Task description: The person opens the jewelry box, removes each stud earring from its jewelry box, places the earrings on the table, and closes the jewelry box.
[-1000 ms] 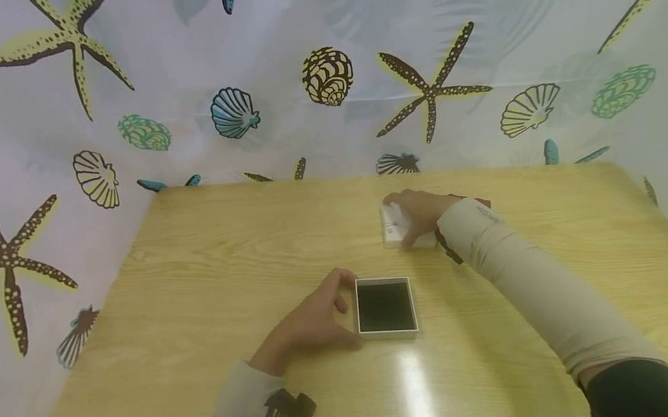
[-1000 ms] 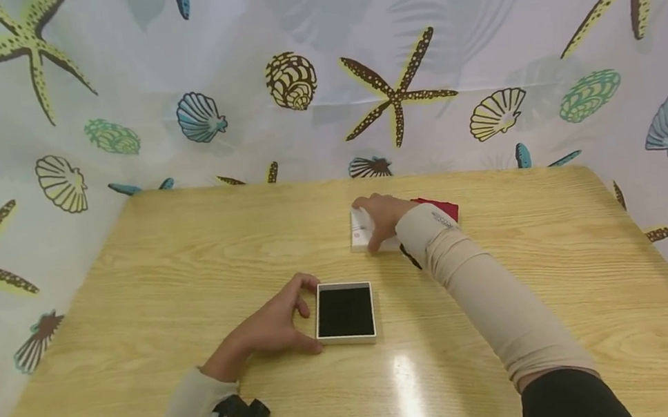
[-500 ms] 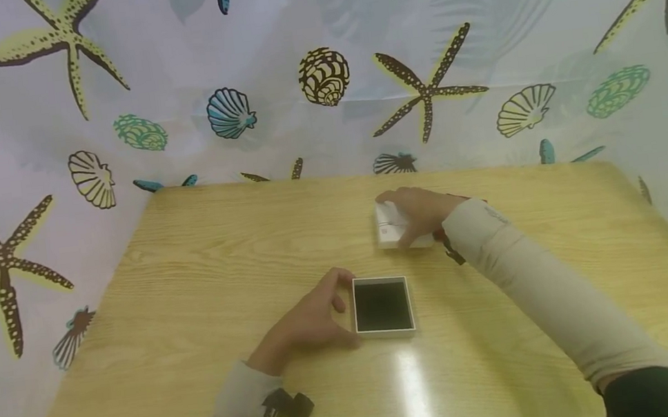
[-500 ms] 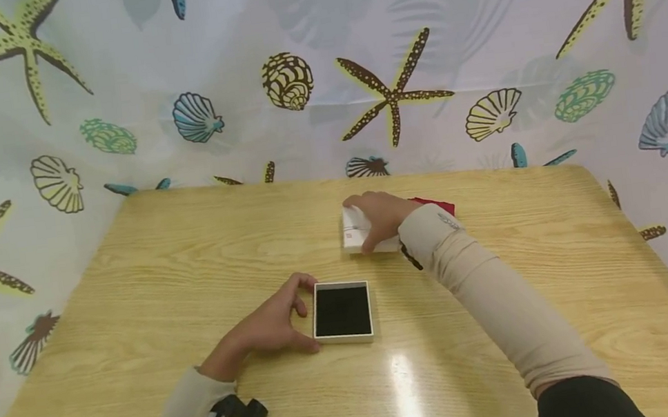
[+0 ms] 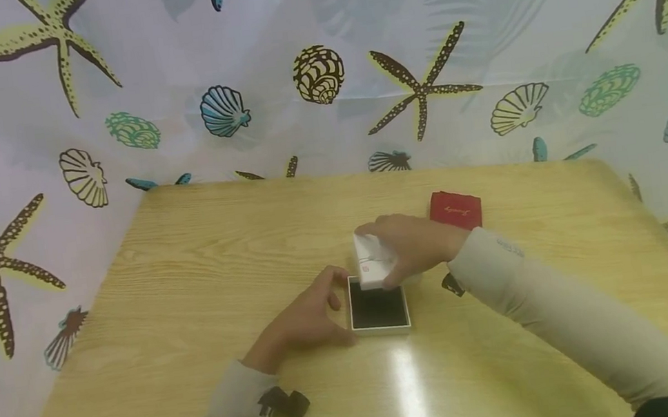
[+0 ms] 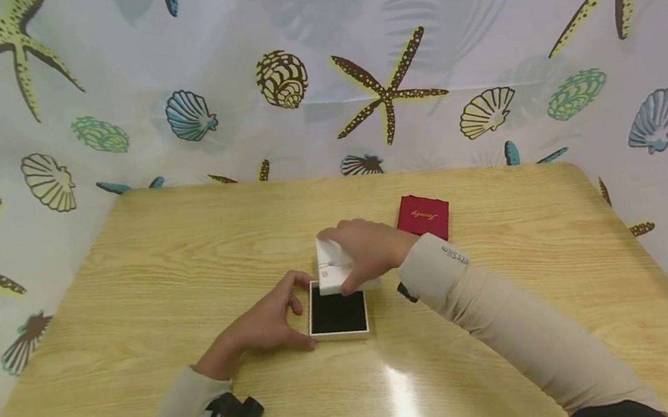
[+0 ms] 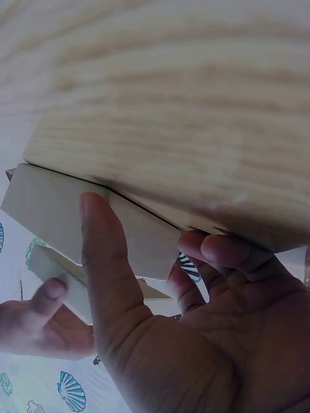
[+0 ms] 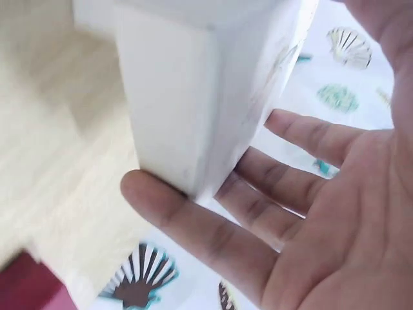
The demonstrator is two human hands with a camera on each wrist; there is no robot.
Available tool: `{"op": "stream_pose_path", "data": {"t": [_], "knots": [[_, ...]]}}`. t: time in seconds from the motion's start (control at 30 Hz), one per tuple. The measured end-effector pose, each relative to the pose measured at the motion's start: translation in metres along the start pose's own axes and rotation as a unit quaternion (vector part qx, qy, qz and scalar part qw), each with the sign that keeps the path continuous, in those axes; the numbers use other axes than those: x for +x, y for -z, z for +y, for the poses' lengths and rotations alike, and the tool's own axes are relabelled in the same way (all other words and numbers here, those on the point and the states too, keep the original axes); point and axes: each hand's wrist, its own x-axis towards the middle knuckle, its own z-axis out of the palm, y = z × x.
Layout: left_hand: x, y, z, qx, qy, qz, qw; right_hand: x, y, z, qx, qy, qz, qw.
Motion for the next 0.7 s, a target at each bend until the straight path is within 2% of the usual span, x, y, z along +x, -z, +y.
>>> {"op": "stream_pose_path", "data": {"t": [0.17,0.33,0.7], "knots": [[0.001,0.000,0.000,0.006,-0.006,0.002,1.0000,-0.012,-0.013,-0.018,0.013,0.006,-0.005,0.9999],[0.002,-0.001,0.000,0.016,-0.005,0.007,0.9998,-0.021,-0.025,-0.030,0.021,0.014,0.015,0.9996],[0.003,-0.001,0.001,0.022,-0.002,0.004,0.9997,-0.029,-0.039,-0.037,-0.009,0.006,0.041,0.9991]]}}
